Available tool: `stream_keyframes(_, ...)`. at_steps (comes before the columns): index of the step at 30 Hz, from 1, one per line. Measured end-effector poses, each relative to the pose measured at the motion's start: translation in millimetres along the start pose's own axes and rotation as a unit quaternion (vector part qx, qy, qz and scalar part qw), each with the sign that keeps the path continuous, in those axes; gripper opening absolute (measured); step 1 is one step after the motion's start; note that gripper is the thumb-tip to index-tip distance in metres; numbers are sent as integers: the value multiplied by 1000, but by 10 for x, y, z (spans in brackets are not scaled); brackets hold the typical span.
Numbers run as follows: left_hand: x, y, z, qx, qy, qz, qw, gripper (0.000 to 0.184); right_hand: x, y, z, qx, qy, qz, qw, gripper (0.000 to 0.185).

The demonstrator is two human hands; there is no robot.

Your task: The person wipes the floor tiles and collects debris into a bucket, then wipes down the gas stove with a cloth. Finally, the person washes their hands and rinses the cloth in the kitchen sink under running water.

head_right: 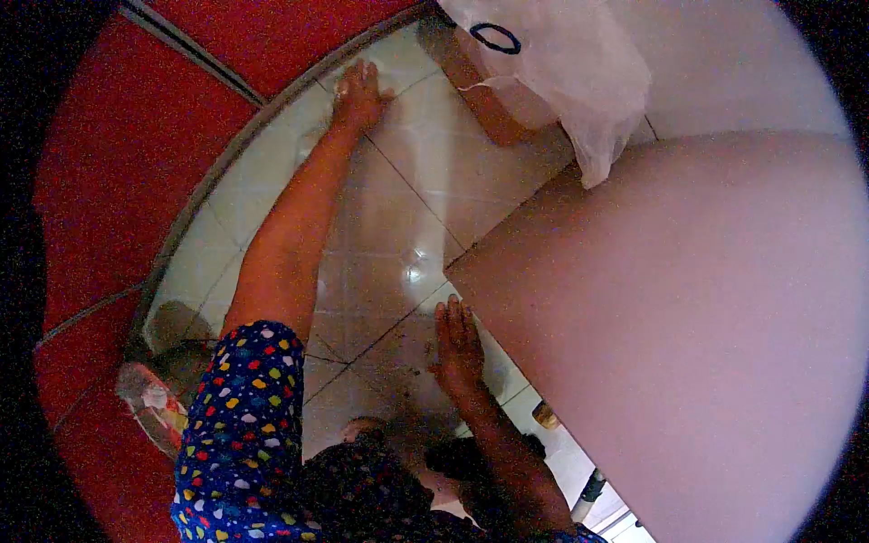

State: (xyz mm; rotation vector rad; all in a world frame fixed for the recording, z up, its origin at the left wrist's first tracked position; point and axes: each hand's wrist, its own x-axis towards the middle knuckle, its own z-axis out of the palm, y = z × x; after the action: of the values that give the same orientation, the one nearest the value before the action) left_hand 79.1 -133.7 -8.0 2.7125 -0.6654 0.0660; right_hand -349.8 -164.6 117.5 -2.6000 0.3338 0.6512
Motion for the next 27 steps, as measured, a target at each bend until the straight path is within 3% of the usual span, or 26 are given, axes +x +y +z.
stream_keyframes(4,-603,173,-194,-14,-27,147,989,61,36,-5,29,3,7,-8,1000,110)
stream_keyframes(8,-845,447,-89,-68,-33,146,986,61,7,-63,12,-17,21,-11,1000,114)
stream_keyframes(10,-926,710,181,-100,-42,219,970,58,12,-35,40,-22,27,-14,999,116)
stream_keyframes(13,-1416,1150,-110,-109,-66,230,965,53,-26,-52,62,-33,30,-26,999,118)
stream_keyframes(15,-1696,1243,-274,-188,-137,305,923,51,-58,-41,85,-28,53,-45,997,118)
stream_keyframes(18,-2145,1173,-166,-228,-178,344,893,51,-85,-10,112,-31,45,-34,998,117)
stream_keyframes(20,-2568,919,-246,-233,-101,338,906,47,-87,-26,123,-41,47,-32,998,117)
stream_keyframes(22,-3010,661,-520,-273,-122,262,918,43,-65,-51,115,-51,45,-40,997,116)
stream_keyframes(26,-3666,200,-725,-260,-123,275,917,36,-69,-69,130,-42,29,-38,998,118)
stream_keyframes(27,-3670,83,-814,-261,-178,150,937,33,-65,-72,111,-48,27,-32,998,119)
